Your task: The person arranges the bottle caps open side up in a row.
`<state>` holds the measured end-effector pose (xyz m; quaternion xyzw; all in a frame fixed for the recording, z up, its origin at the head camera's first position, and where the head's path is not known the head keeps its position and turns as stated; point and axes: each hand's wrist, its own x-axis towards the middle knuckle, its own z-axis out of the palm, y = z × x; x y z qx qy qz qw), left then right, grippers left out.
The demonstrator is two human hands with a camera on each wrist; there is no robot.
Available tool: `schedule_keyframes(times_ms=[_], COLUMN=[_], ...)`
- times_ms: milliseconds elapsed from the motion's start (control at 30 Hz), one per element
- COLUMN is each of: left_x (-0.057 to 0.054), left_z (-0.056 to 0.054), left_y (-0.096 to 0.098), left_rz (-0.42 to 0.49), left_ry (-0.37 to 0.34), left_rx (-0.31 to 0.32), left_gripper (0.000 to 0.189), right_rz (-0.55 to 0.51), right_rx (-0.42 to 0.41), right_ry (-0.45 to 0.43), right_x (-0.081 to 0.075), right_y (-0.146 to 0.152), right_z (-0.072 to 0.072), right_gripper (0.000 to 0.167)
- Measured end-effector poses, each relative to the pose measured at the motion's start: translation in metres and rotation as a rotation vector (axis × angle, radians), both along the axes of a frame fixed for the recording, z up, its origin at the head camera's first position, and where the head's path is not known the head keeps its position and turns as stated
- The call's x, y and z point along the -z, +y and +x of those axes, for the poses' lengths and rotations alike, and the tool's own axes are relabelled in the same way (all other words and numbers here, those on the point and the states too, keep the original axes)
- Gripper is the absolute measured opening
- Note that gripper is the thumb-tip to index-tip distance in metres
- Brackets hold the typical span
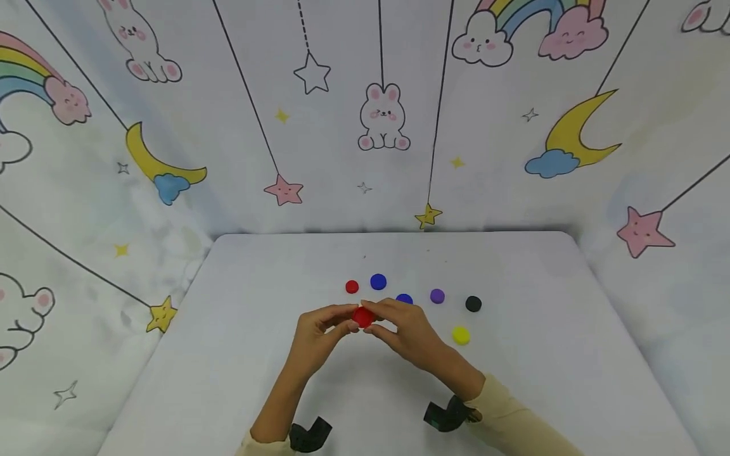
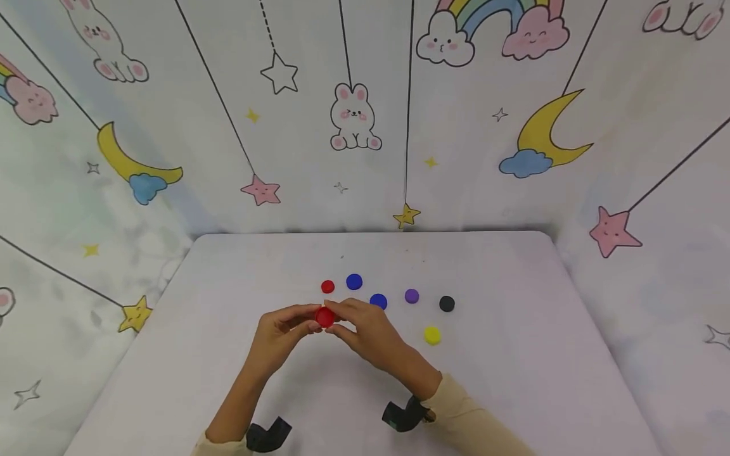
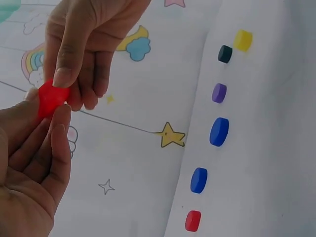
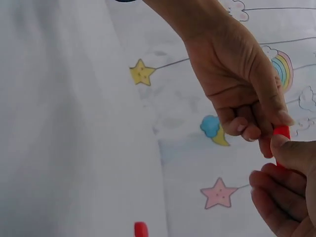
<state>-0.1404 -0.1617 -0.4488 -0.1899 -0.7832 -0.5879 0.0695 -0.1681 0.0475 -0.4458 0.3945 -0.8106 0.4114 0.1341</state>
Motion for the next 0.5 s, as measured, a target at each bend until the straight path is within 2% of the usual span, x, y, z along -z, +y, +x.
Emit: schedule_keyframes(times_ms=[100, 200, 333, 500], left_x=[0.003, 0.011, 0.029, 0.054], left_z=[-0.004, -0.005, -0.007, -0.022], left_y=[0.000, -0.002, -0.006, -0.012], left_rz=[-0.050, -0.123, -0.254, -0.414], left_ry=[0.013, -0.048, -0.116, -0.081], left_rx=[0.007, 0.018, 0.050, 0.049], left_gripper=[0.028, 0.029, 0.028, 0.023], right_rz=[0.004, 0.029, 0.106, 0.233], right_rx=[-0.030, -0.055, -0.044, 0.027], right_ry=[-0.039, -0.132, -0.264, -0.304], right_x=[0.006, 0.016, 0.037, 0.067], right_y=[0.005, 0.007, 0.005, -0.010], right_z=[-0.005, -0.010, -0.015, -0.028], right_gripper=[0.045, 0.040, 0.031, 0.027])
